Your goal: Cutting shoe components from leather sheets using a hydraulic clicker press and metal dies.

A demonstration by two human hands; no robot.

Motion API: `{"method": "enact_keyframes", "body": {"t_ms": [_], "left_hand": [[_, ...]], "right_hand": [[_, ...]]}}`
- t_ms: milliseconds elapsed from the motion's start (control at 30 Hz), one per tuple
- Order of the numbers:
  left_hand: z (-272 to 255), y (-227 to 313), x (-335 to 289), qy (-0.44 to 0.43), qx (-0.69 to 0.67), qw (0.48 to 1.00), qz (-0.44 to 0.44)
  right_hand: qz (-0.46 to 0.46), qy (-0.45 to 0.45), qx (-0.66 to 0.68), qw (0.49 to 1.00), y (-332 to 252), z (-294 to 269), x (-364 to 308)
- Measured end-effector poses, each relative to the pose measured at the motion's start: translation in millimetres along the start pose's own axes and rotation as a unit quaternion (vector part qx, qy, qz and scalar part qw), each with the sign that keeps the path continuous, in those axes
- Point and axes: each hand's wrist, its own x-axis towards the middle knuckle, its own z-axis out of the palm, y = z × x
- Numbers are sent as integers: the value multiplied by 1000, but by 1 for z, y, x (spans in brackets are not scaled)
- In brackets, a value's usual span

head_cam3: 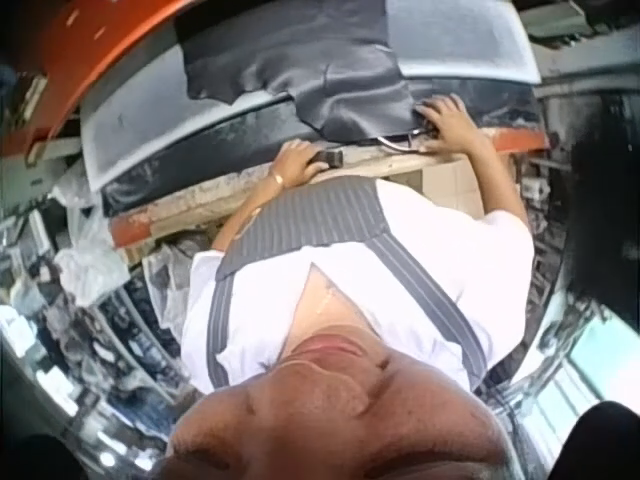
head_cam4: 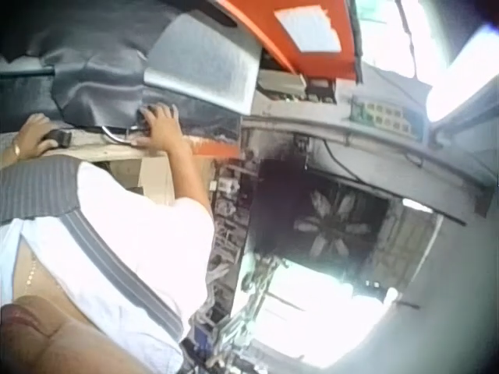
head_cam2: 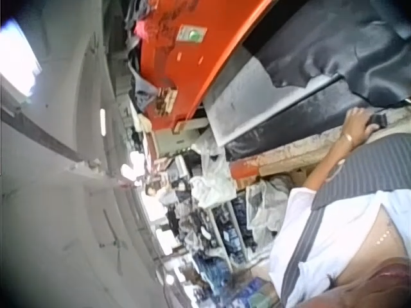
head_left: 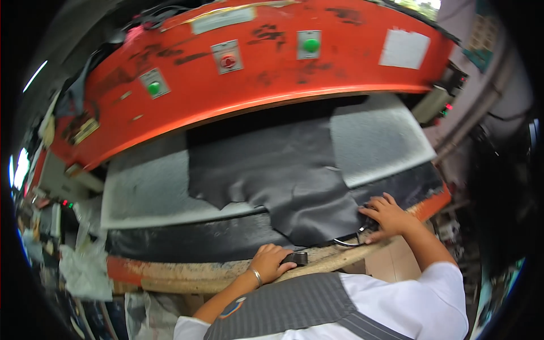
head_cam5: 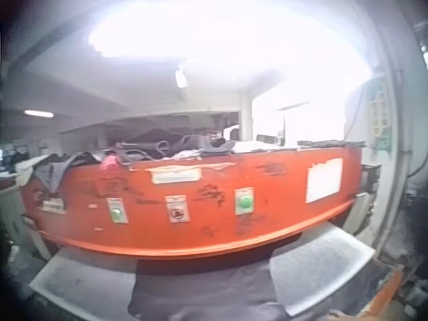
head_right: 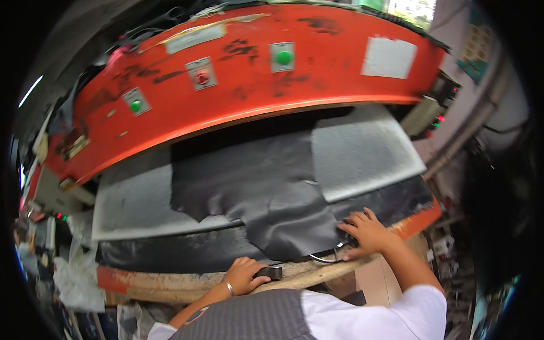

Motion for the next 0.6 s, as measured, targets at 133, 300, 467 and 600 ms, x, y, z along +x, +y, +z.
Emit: {"method": "enact_keyframes", "body": {"t_ms": [133, 300, 467, 600], "left_hand": [[-5, -23, -29, 62, -10, 997, -54], [-36, -56, -69, 124, 0, 979, -165], [-70, -69, -69, 125, 14, 970, -209], [-105, -107, -32, 269, 29, 934, -234]], "right_hand": [[-89, 18, -21, 996, -10, 7, 11], [-105, 119, 64, 985, 2, 45, 5], [-136, 133, 30, 981, -1, 44, 12], [-137, 81, 40, 986, -4, 37, 15]]}}
